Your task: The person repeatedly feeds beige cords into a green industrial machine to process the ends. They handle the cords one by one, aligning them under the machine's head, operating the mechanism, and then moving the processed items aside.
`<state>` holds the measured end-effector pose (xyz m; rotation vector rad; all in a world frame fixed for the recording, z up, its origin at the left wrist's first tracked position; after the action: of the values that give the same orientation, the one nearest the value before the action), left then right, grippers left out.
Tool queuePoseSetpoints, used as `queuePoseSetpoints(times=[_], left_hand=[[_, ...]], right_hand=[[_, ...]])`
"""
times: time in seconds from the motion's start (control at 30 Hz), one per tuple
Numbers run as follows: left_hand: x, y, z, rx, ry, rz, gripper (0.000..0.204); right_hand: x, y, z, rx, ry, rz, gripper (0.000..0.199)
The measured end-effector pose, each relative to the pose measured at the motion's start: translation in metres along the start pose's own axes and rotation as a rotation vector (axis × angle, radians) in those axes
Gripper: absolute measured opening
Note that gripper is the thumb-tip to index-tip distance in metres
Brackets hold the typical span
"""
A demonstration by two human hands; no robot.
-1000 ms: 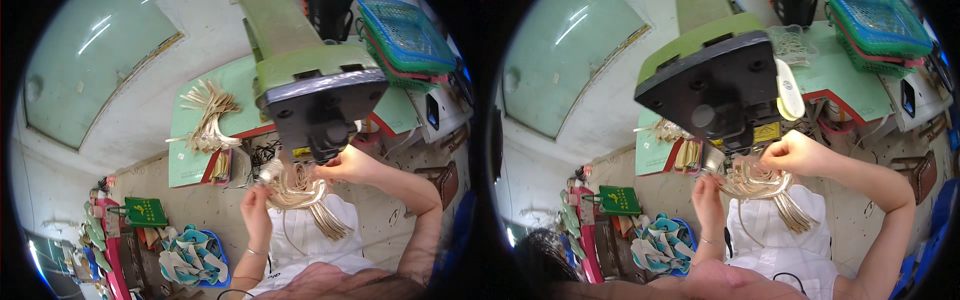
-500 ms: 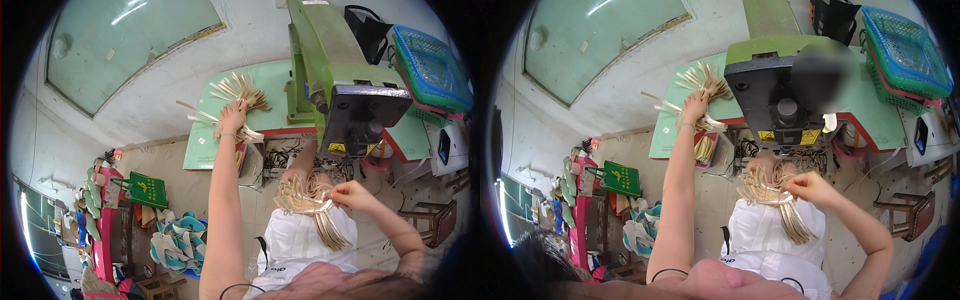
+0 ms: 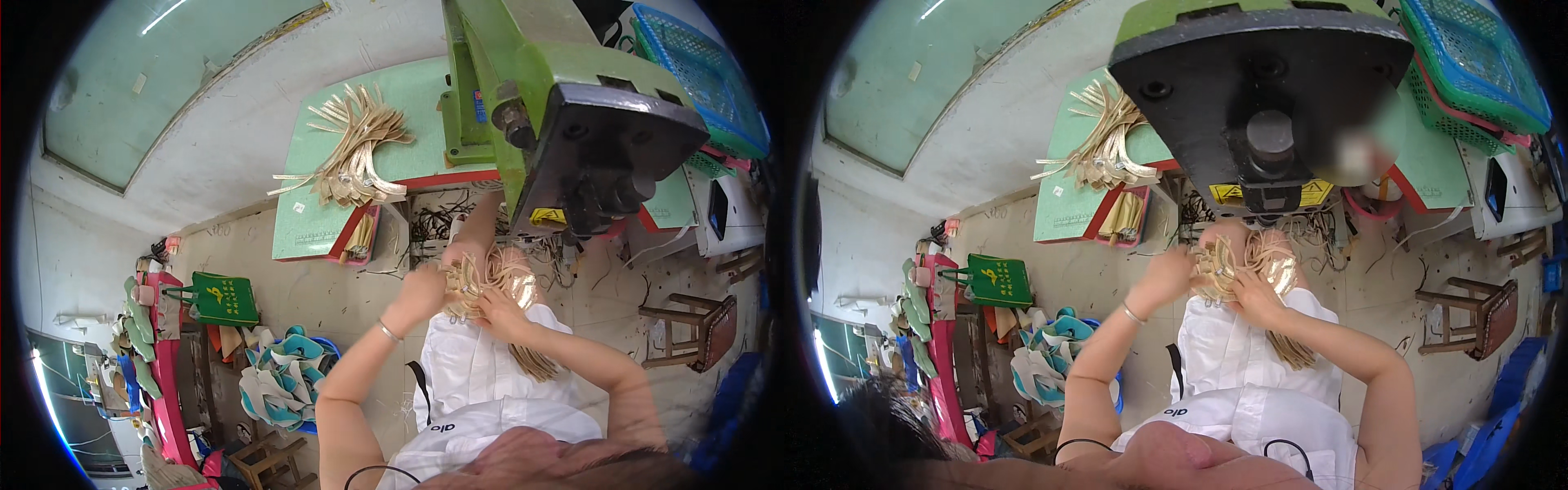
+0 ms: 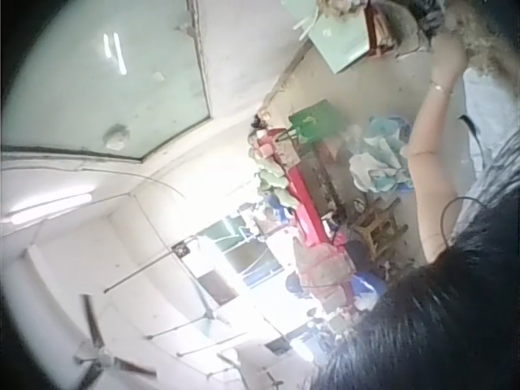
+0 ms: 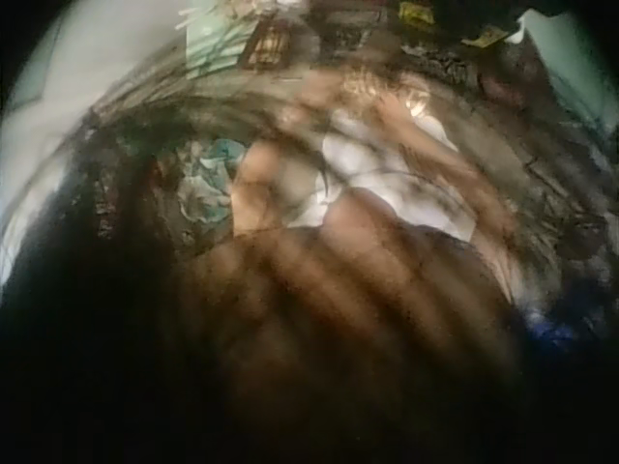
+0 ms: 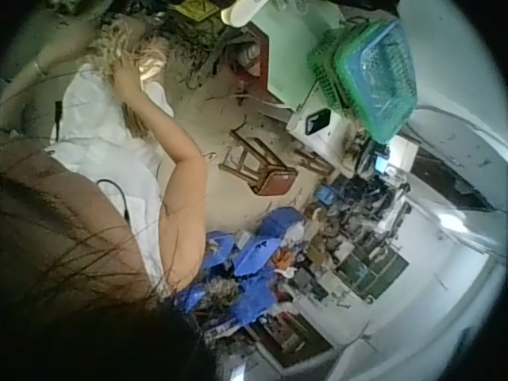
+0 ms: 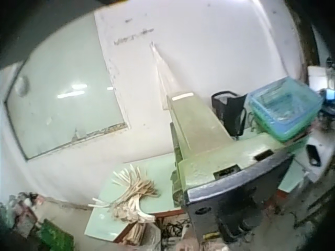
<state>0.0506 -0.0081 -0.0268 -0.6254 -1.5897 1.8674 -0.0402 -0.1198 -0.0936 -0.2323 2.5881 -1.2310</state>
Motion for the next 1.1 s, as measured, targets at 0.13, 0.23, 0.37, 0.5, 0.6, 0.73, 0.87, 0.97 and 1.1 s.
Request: queuePoseSetpoints(times=[0.13,0.23,0.37,0.5,0.6,0.73,0.87,0.97,1.1], left_hand=[[0.022,0.05,-0.012,0.133,0.014,-0.049,0.027],[0.025,0.028,-0.006,0.49,0.033,-0.162,0.024],[0.017,-0.01,0.008,1.07,-0.062,-0.254,0.018],[0.006,-0.044,0.041,1.299,-0.064,-0.266,0.018],[-0.005,-0.078,0.067,1.167,0.047,-0.097,0.019],[-0.02,-0.09,0.095,1.442,-0.021,0.147,0.019],[-0.028,-0.092,0.106,1.662,-0.149,0.232,0.022],[-0.028,-0.096,0.101,1.626,-0.167,0.305,0.021],[-0.017,-0.098,0.083,1.559,-0.192,0.417,0.018]], right_hand=[[0.001,0.02,0.006,-0.014,0.022,-0.055,0.023],[0.002,0.001,0.001,-0.185,-0.001,-0.01,0.022],[-0.001,-0.05,-0.015,-0.644,0.146,-0.192,0.019],[-0.017,-0.147,-0.036,-0.592,-0.028,-0.18,0.017],[-0.036,-0.218,-0.05,-0.3,-0.197,-0.294,0.012],[-0.061,-0.28,-0.052,-0.128,-0.019,-0.402,0.023],[-0.082,-0.297,-0.057,-0.039,0.105,-0.518,0.025],[-0.087,-0.296,-0.044,-0.127,0.066,-0.468,0.026],[-0.09,-0.295,-0.056,-0.234,-0.121,-0.399,0.031]])
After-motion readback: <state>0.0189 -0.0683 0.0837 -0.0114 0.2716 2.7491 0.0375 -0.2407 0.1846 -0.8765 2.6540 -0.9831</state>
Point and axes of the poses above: each hand's wrist, its own x-axis away from the middle knuckle, its own y-axis out of the palm, z = x × y, the point moved 7 cm from there along -x, towards the middle knuckle, and after that the axes turned 4 degrees about z, right-handed, at the moved point
